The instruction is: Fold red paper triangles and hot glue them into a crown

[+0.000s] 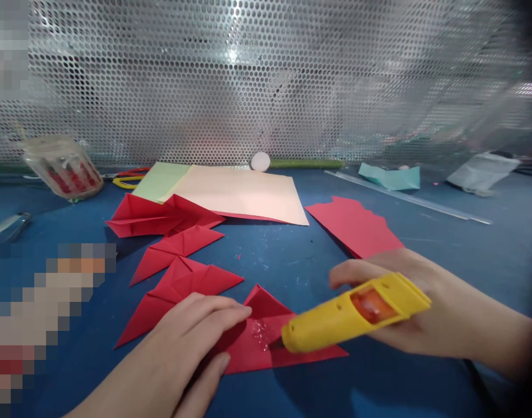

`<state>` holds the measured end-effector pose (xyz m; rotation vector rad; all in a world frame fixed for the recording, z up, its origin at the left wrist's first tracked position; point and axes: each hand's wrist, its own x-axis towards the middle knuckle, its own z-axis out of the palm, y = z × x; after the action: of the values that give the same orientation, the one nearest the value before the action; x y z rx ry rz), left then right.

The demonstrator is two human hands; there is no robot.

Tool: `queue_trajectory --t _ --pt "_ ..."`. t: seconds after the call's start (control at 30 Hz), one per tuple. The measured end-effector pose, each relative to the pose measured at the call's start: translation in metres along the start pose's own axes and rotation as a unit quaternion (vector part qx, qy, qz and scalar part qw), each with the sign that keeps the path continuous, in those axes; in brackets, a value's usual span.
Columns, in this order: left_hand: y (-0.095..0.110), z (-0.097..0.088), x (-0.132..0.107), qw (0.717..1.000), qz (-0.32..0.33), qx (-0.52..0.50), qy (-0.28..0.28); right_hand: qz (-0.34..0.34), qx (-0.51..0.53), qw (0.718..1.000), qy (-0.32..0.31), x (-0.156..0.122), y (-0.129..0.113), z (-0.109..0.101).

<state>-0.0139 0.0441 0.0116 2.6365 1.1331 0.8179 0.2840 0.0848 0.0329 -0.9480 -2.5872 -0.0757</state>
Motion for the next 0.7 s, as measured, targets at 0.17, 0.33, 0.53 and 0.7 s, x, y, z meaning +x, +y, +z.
queue_trajectory --t 0.17,0.33,0.53,0.7 --pt "-0.001 0.0 -0.001 1.0 0.002 0.004 0.002 0.015 -0.003 1.0 0.005 0.0 -0.001 0.005" --pt "-0.003 0.0 -0.001 1.0 0.014 0.011 -0.003 0.008 0.014 1.0 -0.012 -0.002 0.001 0.006" --pt "-0.004 0.0 0.0 1.0 0.012 0.016 -0.002 0.04 -0.001 0.998 -0.038 -0.003 0.007 0.0" --pt "-0.004 0.001 0.001 0.999 0.03 0.021 0.003 0.019 0.012 0.999 -0.023 -0.002 0.01 -0.002"
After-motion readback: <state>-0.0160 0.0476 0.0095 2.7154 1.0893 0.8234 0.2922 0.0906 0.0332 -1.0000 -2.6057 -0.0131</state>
